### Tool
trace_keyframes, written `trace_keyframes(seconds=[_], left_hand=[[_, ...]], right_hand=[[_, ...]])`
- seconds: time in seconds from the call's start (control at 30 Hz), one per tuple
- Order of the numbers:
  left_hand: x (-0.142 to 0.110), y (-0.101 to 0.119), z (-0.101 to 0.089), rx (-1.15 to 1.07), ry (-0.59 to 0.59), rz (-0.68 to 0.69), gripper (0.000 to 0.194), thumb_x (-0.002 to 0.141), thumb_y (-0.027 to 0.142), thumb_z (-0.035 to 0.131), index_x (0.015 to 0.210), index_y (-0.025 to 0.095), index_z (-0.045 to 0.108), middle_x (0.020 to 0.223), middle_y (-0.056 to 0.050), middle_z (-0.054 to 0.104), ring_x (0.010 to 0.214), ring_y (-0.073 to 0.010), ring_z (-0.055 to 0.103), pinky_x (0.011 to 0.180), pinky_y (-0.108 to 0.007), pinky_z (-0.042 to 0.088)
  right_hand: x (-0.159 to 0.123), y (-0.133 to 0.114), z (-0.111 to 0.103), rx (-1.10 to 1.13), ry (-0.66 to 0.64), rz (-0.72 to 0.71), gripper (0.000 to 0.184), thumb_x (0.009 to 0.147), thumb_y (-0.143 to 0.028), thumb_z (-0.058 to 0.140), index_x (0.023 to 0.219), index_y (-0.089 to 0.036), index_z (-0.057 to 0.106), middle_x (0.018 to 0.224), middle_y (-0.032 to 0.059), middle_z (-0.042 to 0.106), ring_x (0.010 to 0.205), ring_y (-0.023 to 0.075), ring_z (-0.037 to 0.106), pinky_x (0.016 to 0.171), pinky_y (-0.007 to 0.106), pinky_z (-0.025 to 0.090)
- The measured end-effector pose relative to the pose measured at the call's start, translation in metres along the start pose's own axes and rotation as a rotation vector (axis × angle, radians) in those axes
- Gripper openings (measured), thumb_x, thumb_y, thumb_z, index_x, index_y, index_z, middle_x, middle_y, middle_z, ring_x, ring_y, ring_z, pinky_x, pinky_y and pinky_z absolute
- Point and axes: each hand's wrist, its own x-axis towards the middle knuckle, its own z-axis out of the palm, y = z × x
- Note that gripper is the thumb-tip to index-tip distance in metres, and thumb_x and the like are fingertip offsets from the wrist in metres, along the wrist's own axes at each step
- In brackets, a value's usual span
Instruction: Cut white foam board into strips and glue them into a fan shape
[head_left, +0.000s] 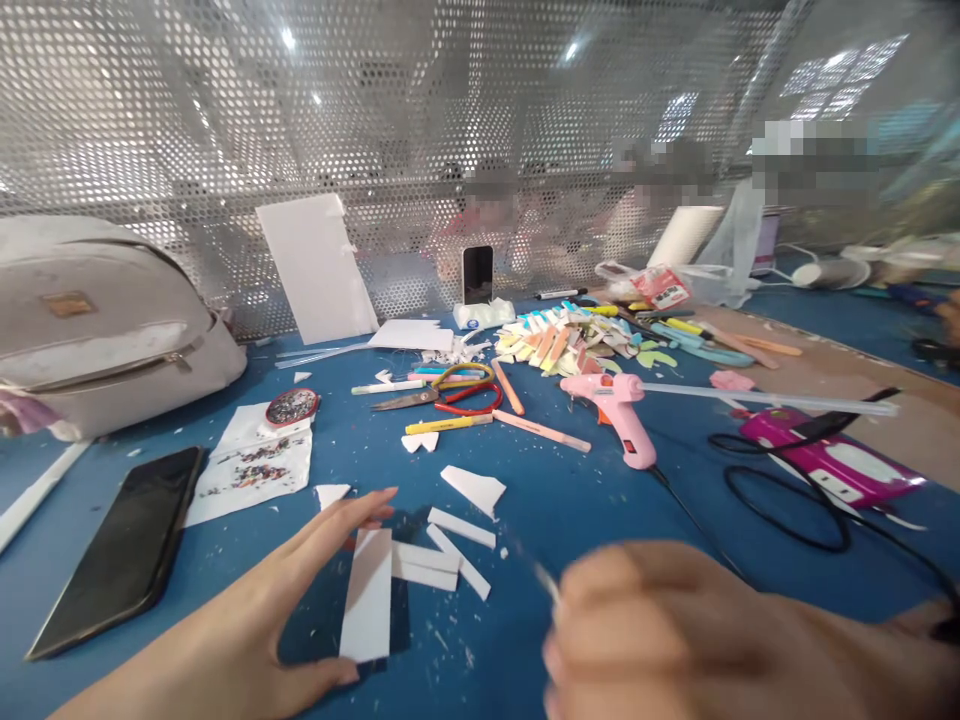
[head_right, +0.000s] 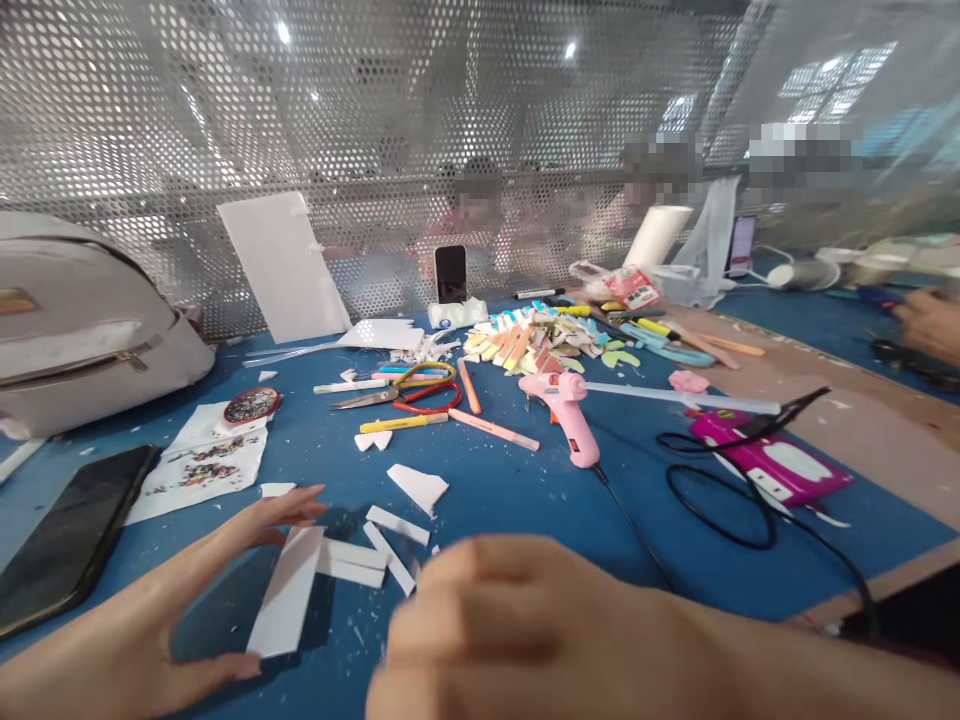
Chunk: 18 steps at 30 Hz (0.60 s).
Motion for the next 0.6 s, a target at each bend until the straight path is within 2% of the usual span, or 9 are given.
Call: trace_keyframes(seconds=[0.03,0.07,0.1,0.17,0.27,0.37,0.47,0.6], left_hand=[[-0.001,0.000,0.001,-0.027,-0.024,-0.006,0.105,0.081,0.027,0.073,0.157,0.049,0.005,0.160,0.001,0.042,0.143,-0.0294,0.046,0.108,-0.051,0.042],[-0.001,0.000,0.003,-0.060,-0.034,-0.011,0.108,0.079,0.024,0.072,0.157,0.050,0.002,0.160,0.002,0.041,0.143,-0.0285,0.045,0.110,-0.050,0.041],[-0.001,0.000,0.005,-0.092,-0.035,-0.009,0.110,0.077,0.022,0.071,0.157,0.049,0.001,0.161,0.002,0.041,0.144,-0.0278,0.045,0.112,-0.050,0.039],[-0.002,0.000,0.010,-0.147,-0.030,-0.021,0.110,0.075,0.020,0.069,0.159,0.047,0.003,0.160,0.002,0.041,0.145,-0.0274,0.044,0.114,-0.048,0.038],[0.000,0.000,0.013,-0.186,-0.015,-0.035,0.109,0.074,0.019,0.066,0.159,0.044,0.003,0.158,0.001,0.045,0.141,-0.0261,0.049,0.114,-0.046,0.040],[0.001,-0.001,0.007,-0.169,-0.005,-0.008,0.111,0.074,0.016,0.065,0.159,0.045,0.000,0.157,0.000,0.046,0.139,-0.0250,0.052,0.112,-0.043,0.044],[0.000,-0.001,-0.003,-0.129,0.023,0.039,0.109,0.076,0.017,0.067,0.159,0.045,0.001,0.159,-0.001,0.044,0.141,-0.0272,0.049,0.112,-0.045,0.043],[0.002,-0.002,-0.020,-0.121,0.123,-0.066,0.096,0.085,0.030,0.067,0.160,0.041,0.007,0.157,-0.005,0.046,0.141,-0.0286,0.050,0.115,-0.047,0.041]], right_hand=[[0.014,0.007,-0.001,0.049,0.003,-0.077,0.017,0.095,-0.022,0.059,0.108,-0.026,0.069,0.094,0.0025,0.073,0.091,0.0169,0.067,0.094,0.030,0.052],[0.027,0.014,-0.001,0.059,-0.082,-0.078,0.027,0.095,-0.018,0.056,0.120,-0.017,0.065,0.103,0.0070,0.073,0.095,0.0191,0.066,0.095,0.033,0.051],[0.038,0.021,0.001,0.076,-0.096,-0.038,0.031,0.092,-0.016,0.055,0.122,-0.014,0.064,0.104,0.0068,0.074,0.095,0.0191,0.065,0.089,0.033,0.051],[0.051,0.031,0.008,0.062,-0.225,-0.021,0.046,0.089,-0.018,0.057,0.135,-0.012,0.057,0.126,0.0078,0.070,0.105,0.0219,0.062,0.091,0.036,0.049],[0.056,0.034,0.022,-0.020,-0.372,-0.105,0.054,0.085,-0.022,0.059,0.137,-0.011,0.056,0.145,0.0058,0.060,0.112,0.0250,0.057,0.083,0.039,0.049],[0.057,0.031,0.033,-0.069,-0.437,-0.154,0.051,0.083,-0.021,0.060,0.132,-0.007,0.059,0.142,0.0073,0.063,0.106,0.0244,0.057,0.071,0.039,0.047],[0.059,0.031,0.036,-0.064,-0.444,-0.152,0.050,0.081,-0.020,0.062,0.129,-0.006,0.061,0.133,0.0085,0.068,0.099,0.0235,0.057,0.068,0.038,0.046],[0.063,0.034,0.033,-0.028,-0.421,-0.135,0.050,0.081,-0.020,0.061,0.129,-0.007,0.061,0.133,0.0079,0.067,0.099,0.0234,0.058,0.070,0.038,0.047]])
